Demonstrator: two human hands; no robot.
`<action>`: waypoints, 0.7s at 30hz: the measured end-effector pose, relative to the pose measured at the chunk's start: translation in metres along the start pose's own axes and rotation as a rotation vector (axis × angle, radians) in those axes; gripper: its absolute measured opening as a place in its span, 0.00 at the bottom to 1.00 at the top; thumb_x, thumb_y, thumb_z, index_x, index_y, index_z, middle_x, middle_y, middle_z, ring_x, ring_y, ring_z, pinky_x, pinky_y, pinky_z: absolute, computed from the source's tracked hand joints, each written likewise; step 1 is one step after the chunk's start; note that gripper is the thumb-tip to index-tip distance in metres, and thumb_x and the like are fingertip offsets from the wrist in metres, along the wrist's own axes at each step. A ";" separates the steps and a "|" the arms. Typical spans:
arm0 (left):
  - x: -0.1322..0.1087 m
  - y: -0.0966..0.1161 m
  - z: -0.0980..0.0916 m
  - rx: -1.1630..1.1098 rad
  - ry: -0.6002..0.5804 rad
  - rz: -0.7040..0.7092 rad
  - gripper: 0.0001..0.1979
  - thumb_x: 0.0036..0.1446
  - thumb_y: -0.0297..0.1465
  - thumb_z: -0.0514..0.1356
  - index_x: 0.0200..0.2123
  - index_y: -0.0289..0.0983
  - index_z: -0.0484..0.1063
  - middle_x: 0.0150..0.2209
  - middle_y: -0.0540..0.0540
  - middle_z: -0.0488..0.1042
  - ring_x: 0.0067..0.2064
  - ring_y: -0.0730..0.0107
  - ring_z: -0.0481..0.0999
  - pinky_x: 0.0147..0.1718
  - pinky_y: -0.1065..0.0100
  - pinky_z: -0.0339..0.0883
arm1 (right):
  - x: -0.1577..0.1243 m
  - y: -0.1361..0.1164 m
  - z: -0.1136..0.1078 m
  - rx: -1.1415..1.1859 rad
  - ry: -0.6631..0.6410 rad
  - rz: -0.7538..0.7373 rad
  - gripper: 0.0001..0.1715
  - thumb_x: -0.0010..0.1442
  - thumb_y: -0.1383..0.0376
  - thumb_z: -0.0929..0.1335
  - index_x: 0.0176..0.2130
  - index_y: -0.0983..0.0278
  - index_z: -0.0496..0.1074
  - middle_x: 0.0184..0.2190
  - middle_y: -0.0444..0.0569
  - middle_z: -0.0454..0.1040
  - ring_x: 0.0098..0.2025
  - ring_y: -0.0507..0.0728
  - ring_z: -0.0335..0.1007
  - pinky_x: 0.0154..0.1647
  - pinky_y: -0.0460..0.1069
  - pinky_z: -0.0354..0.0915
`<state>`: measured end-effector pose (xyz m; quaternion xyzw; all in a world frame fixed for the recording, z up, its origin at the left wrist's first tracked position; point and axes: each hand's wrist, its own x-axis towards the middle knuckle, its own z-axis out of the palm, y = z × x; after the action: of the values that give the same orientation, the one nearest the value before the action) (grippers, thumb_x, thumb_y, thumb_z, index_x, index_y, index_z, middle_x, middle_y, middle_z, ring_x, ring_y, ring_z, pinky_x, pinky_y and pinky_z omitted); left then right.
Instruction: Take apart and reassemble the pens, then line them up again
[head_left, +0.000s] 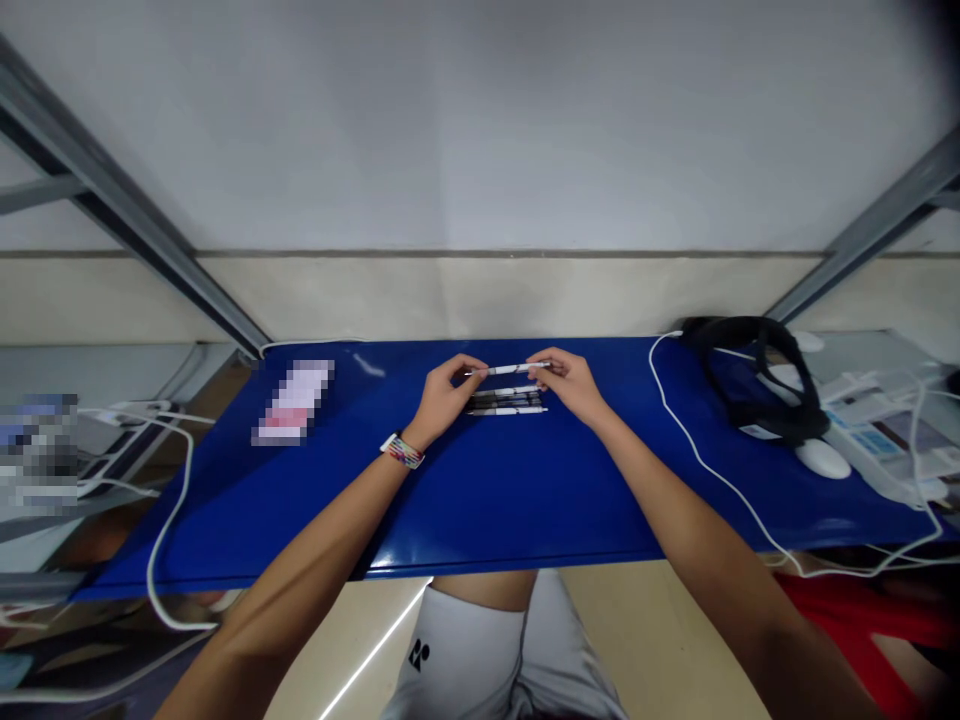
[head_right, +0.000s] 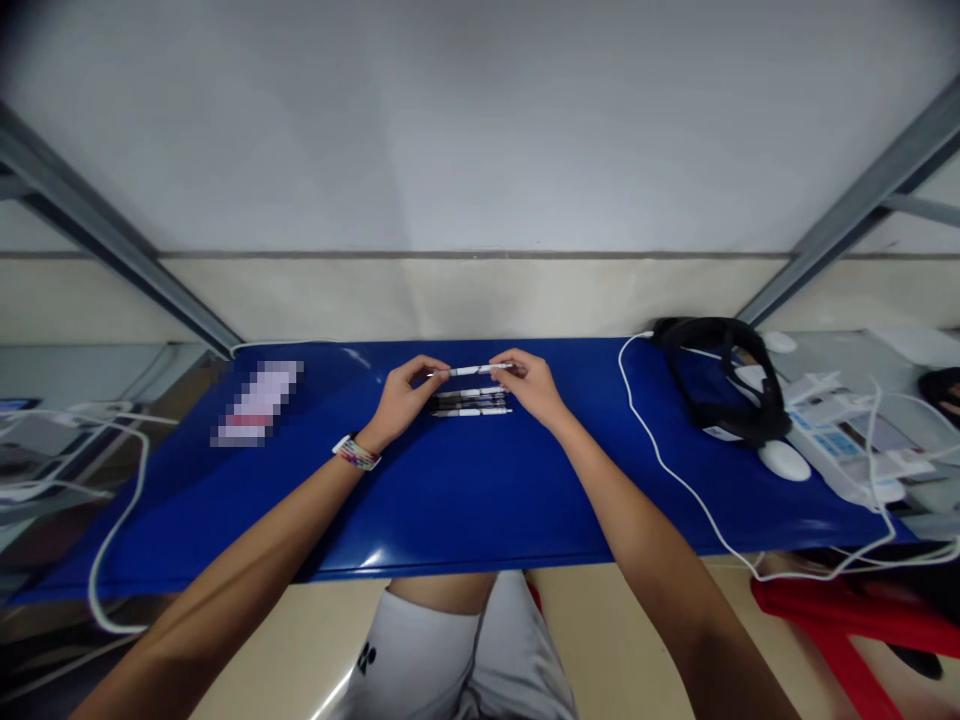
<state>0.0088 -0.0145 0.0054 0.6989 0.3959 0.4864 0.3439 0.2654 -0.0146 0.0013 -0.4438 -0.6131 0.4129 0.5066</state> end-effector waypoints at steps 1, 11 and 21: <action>0.001 -0.001 -0.001 -0.003 0.004 -0.003 0.11 0.68 0.40 0.65 0.42 0.39 0.81 0.41 0.45 0.84 0.44 0.61 0.81 0.48 0.60 0.72 | 0.001 0.000 -0.001 0.052 -0.005 0.028 0.18 0.58 0.50 0.78 0.42 0.59 0.83 0.33 0.48 0.83 0.31 0.56 0.75 0.35 0.53 0.70; 0.002 -0.006 -0.005 0.017 -0.013 -0.025 0.14 0.69 0.42 0.63 0.39 0.38 0.80 0.31 0.49 0.77 0.34 0.66 0.75 0.37 0.65 0.67 | 0.003 -0.002 0.001 0.197 0.050 0.104 0.19 0.53 0.52 0.80 0.40 0.60 0.84 0.31 0.48 0.82 0.30 0.55 0.73 0.33 0.52 0.71; 0.005 -0.007 -0.005 -0.123 -0.021 -0.091 0.15 0.66 0.44 0.66 0.33 0.39 0.76 0.24 0.51 0.72 0.27 0.70 0.71 0.32 0.66 0.67 | 0.004 0.004 0.002 0.218 0.064 0.093 0.20 0.50 0.51 0.82 0.40 0.59 0.86 0.31 0.48 0.83 0.32 0.56 0.77 0.40 0.56 0.74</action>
<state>0.0037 -0.0071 0.0030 0.6629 0.3927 0.4863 0.4122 0.2637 -0.0098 -0.0019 -0.4269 -0.5269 0.4859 0.5513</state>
